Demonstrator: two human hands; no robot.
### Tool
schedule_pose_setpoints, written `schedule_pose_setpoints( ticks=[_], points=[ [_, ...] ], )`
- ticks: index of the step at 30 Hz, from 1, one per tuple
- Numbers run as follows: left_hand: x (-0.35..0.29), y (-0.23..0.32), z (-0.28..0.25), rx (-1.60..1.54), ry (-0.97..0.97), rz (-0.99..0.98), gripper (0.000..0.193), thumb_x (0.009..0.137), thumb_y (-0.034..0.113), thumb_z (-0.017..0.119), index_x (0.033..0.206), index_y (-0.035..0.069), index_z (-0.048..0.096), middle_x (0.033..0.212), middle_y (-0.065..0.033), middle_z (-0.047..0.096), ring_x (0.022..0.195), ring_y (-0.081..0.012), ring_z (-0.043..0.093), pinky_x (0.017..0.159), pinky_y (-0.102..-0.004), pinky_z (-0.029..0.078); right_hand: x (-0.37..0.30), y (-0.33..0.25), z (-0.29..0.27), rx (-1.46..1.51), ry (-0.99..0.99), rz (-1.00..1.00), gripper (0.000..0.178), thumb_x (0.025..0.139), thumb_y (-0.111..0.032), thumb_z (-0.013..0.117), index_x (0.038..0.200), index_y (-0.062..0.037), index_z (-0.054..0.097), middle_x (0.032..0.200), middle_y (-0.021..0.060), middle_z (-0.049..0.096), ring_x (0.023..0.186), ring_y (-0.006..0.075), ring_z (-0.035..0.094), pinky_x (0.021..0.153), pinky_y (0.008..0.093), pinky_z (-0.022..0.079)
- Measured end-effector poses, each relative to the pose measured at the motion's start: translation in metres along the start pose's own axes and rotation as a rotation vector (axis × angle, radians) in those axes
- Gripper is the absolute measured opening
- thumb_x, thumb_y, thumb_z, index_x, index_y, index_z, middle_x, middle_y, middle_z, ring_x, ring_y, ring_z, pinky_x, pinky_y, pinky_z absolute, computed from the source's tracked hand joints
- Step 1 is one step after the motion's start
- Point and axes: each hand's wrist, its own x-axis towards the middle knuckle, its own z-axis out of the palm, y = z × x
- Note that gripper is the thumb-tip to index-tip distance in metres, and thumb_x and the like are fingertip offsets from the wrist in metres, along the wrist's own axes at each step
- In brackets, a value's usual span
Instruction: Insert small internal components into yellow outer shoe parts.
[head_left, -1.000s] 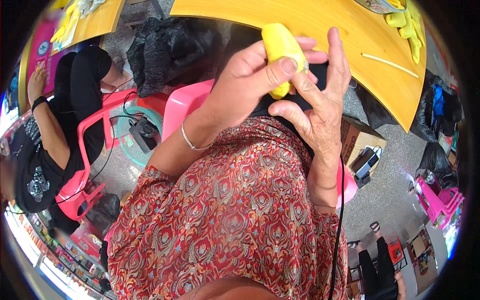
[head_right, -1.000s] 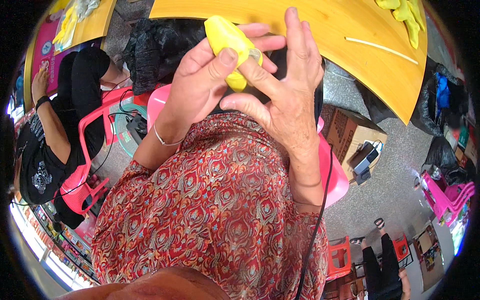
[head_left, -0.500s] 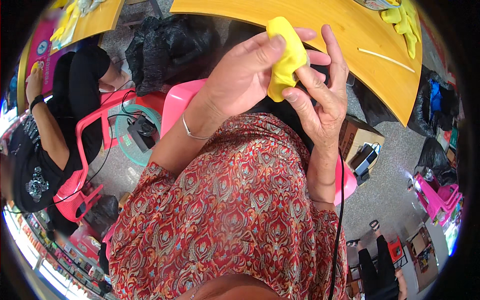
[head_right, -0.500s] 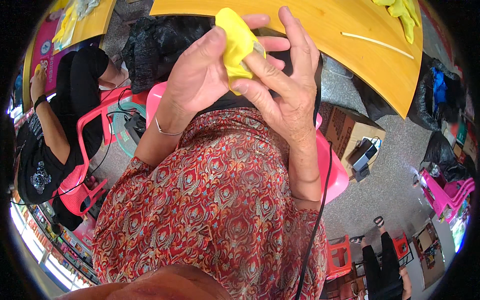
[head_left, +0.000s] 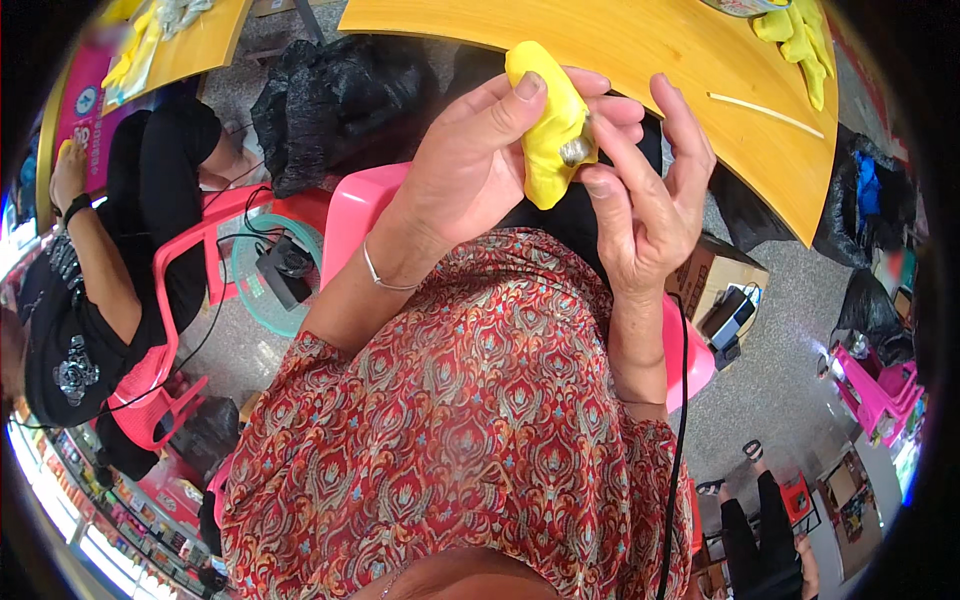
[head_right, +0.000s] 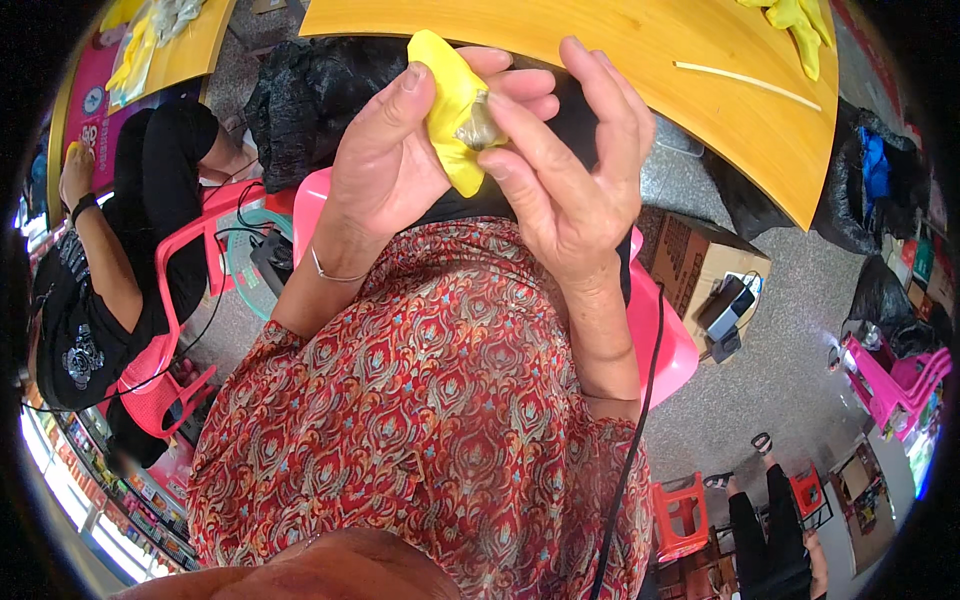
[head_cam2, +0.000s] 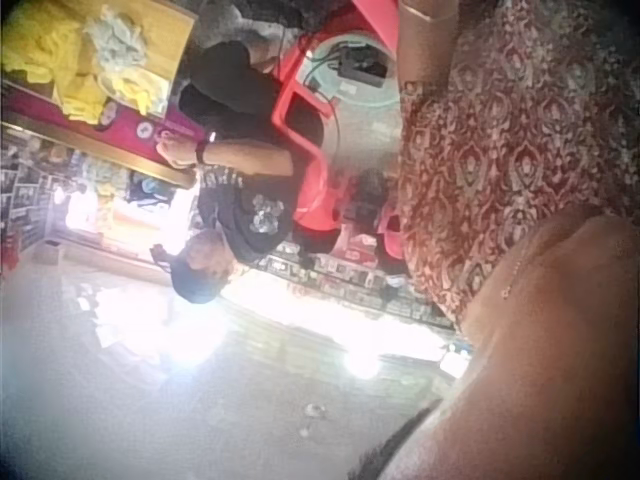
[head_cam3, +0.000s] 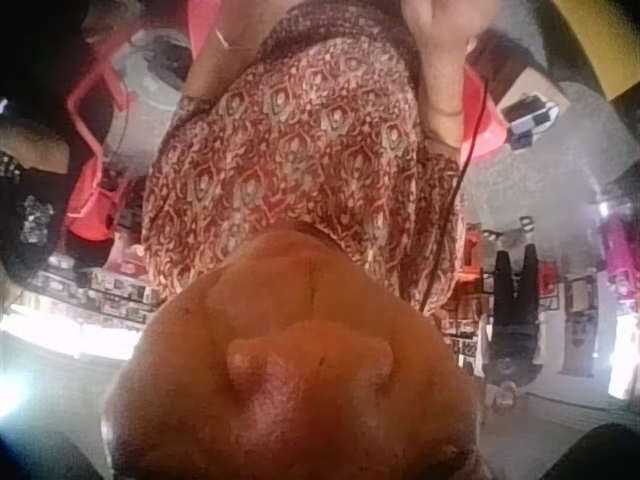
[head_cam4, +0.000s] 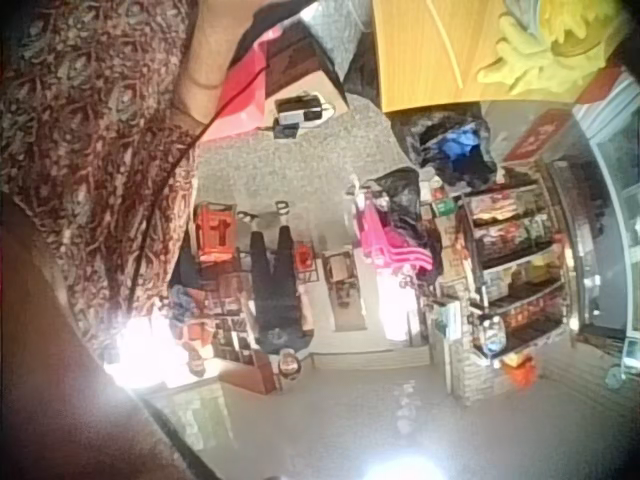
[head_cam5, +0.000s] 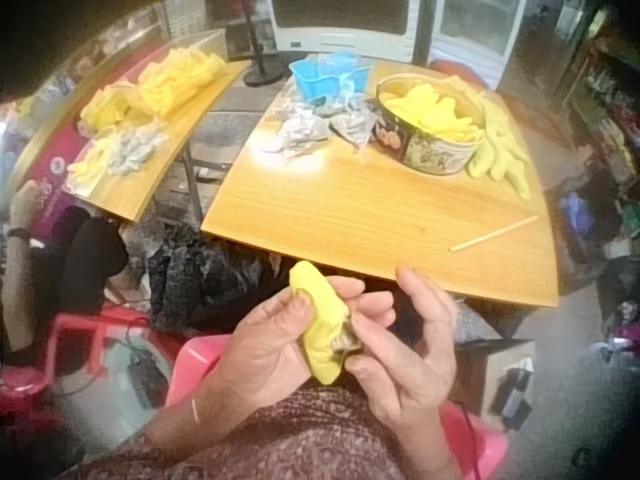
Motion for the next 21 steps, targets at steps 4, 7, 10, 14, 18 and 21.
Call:
schedule_pose_setpoints(
  ticks=[4, 7, 10, 14, 18, 21],
  points=[
    [-0.001, -0.001, 0.001, 0.011, 0.020, 0.010, 0.051, 0.100, 0.035, 0.040, 0.131, -0.006, 0.043, 0.132, -0.0292, 0.047, 0.124, -0.0414, 0.047, 0.105, -0.0475, 0.039, 0.000, 0.001, 0.000, -0.026, -0.039, -0.025, 0.032, 0.070, -0.025, 0.077, 0.100, -0.0144, 0.074, 0.129, 0.0173, 0.053, 0.116, 0.0361, 0.049, 0.098, 0.0425, 0.039],
    [-0.001, -0.004, 0.002, -0.044, 0.034, -0.005, 0.049, 0.100, 0.032, 0.041, 0.131, -0.006, 0.043, 0.132, -0.0292, 0.047, 0.124, -0.0412, 0.047, 0.104, -0.0474, 0.041, 0.000, -0.001, -0.001, -0.098, -0.060, -0.082, 0.033, 0.071, -0.029, 0.076, 0.101, -0.0152, 0.074, 0.130, 0.0166, 0.053, 0.117, 0.0368, 0.048, 0.099, 0.0433, 0.037],
    [0.000, -0.003, 0.005, 0.017, 0.043, 0.048, 0.046, 0.100, 0.029, 0.043, 0.131, -0.006, 0.043, 0.132, -0.0282, 0.047, 0.123, -0.0395, 0.048, 0.102, -0.0459, 0.043, -0.003, -0.003, 0.002, -0.093, -0.141, -0.075, 0.043, 0.074, -0.045, 0.070, 0.107, -0.0183, 0.072, 0.136, 0.0166, 0.047, 0.122, 0.0390, 0.043, 0.101, 0.0451, 0.033],
    [-0.002, 0.001, 0.008, 0.203, 0.013, 0.013, 0.045, 0.099, 0.026, 0.047, 0.131, -0.006, 0.042, 0.126, -0.0255, 0.053, 0.117, -0.0340, 0.054, 0.100, -0.0418, 0.046, -0.002, -0.002, 0.002, -0.118, -0.165, -0.059, 0.049, 0.072, -0.050, 0.069, 0.109, -0.0180, 0.071, 0.143, 0.0186, 0.040, 0.125, 0.0411, 0.040, 0.102, 0.0463, 0.032],
    [-0.006, -0.002, 0.012, 0.250, 0.054, -0.018, 0.042, 0.099, 0.024, 0.048, 0.129, -0.005, 0.045, 0.118, -0.0244, 0.058, 0.112, -0.0288, 0.059, 0.097, -0.0375, 0.048, -0.003, -0.003, 0.002, -0.039, -0.181, 0.033, 0.054, 0.069, -0.051, 0.070, 0.111, -0.0165, 0.071, 0.146, 0.0216, 0.034, 0.128, 0.0420, 0.037, 0.103, 0.0480, 0.031],
    [-0.007, -0.001, 0.003, 0.244, 0.078, -0.064, 0.040, 0.099, 0.023, 0.049, 0.127, -0.005, 0.047, 0.116, -0.0246, 0.059, 0.110, -0.0269, 0.060, 0.094, -0.0355, 0.049, -0.001, 0.002, 0.000, 0.061, -0.236, 0.086, 0.049, 0.070, -0.045, 0.073, 0.109, -0.0149, 0.072, 0.144, 0.0223, 0.036, 0.127, 0.0399, 0.040, 0.103, 0.0458, 0.033]
  ],
)
